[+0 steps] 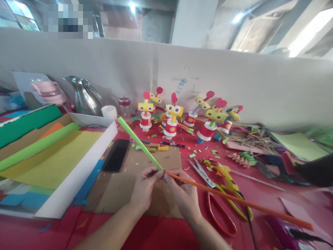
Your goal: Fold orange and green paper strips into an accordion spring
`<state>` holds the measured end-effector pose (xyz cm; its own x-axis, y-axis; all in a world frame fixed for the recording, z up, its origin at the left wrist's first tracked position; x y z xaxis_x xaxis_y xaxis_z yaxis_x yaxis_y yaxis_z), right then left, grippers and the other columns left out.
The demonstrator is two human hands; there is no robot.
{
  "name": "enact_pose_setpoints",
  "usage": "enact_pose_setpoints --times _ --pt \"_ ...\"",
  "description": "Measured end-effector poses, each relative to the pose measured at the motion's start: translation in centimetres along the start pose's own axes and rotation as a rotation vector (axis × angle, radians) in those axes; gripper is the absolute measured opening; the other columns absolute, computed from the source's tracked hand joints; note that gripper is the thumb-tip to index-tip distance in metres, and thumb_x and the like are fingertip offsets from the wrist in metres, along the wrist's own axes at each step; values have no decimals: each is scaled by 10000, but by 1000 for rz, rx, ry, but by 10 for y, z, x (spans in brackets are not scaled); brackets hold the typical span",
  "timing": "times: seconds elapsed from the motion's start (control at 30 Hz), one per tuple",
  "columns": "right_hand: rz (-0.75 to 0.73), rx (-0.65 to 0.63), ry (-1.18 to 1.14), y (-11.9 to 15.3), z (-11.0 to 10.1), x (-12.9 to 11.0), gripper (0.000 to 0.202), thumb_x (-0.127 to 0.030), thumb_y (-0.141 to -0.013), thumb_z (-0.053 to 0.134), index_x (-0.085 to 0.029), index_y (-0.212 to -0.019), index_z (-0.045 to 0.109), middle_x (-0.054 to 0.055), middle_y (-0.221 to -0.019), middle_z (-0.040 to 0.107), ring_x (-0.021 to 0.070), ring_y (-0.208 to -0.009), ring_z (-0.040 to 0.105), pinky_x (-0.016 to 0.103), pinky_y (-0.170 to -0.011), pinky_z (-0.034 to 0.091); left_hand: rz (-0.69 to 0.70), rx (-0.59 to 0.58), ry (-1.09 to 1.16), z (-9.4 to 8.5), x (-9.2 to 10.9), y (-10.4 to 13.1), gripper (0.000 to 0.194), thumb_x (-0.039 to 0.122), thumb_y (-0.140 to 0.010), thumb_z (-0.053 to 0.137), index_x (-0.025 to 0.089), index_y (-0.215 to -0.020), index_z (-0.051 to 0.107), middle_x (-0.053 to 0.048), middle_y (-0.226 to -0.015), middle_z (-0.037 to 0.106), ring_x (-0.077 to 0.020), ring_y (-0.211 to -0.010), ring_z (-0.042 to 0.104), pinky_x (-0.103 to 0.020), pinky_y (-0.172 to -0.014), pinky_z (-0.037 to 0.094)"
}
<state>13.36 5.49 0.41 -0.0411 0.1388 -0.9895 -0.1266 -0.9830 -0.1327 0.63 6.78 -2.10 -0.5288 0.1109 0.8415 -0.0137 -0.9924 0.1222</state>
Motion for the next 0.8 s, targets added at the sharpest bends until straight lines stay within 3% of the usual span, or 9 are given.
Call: enact_pose_setpoints --times 0.13,0.33,0.53,0.8 --pt "16 49 -66 0 -4 -2 121 -317 -742 730 -199 -756 706 33 -736 695 174 -720 636 286 -695 510 -15 -75 -22 10 1 4 176 255 -669 766 202 -836 745 -34 -773 688 -147 -737 573 -280 -748 440" --pt "33 14 -146 -1 -1 1 122 -299 -723 744 -187 -767 721 28 -744 716 173 -728 653 290 -709 522 41 -88 -93 13 7 2 99 262 -674 752 173 -708 725 -15 -650 640 -145 -677 565 -281 -718 437" --pt "43 -11 -116 -2 1 9 130 -303 -735 739 -184 -786 733 37 -781 739 177 -734 669 291 -714 526 86 -96 -169 12 14 2 172 299 -736 700 166 -626 699 -10 -607 627 -123 -640 541 -248 -666 402" --pt "-5 -16 -17 1 1 3 166 -333 -748 717 -174 -796 721 49 -764 732 200 -733 673 304 -697 530 81 -70 -102 9 13 3 139 285 -689 740 151 -710 710 -6 -620 609 -108 -601 533 -227 -594 391"
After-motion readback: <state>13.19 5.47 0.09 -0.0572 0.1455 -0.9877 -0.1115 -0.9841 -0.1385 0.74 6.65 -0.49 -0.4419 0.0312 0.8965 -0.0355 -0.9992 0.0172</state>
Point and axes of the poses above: each hand's wrist, its own y-axis away from the middle knuckle, its own z-axis out of the palm, x = y × z, the point moved 8 cm from there along -y, towards the middle knuckle
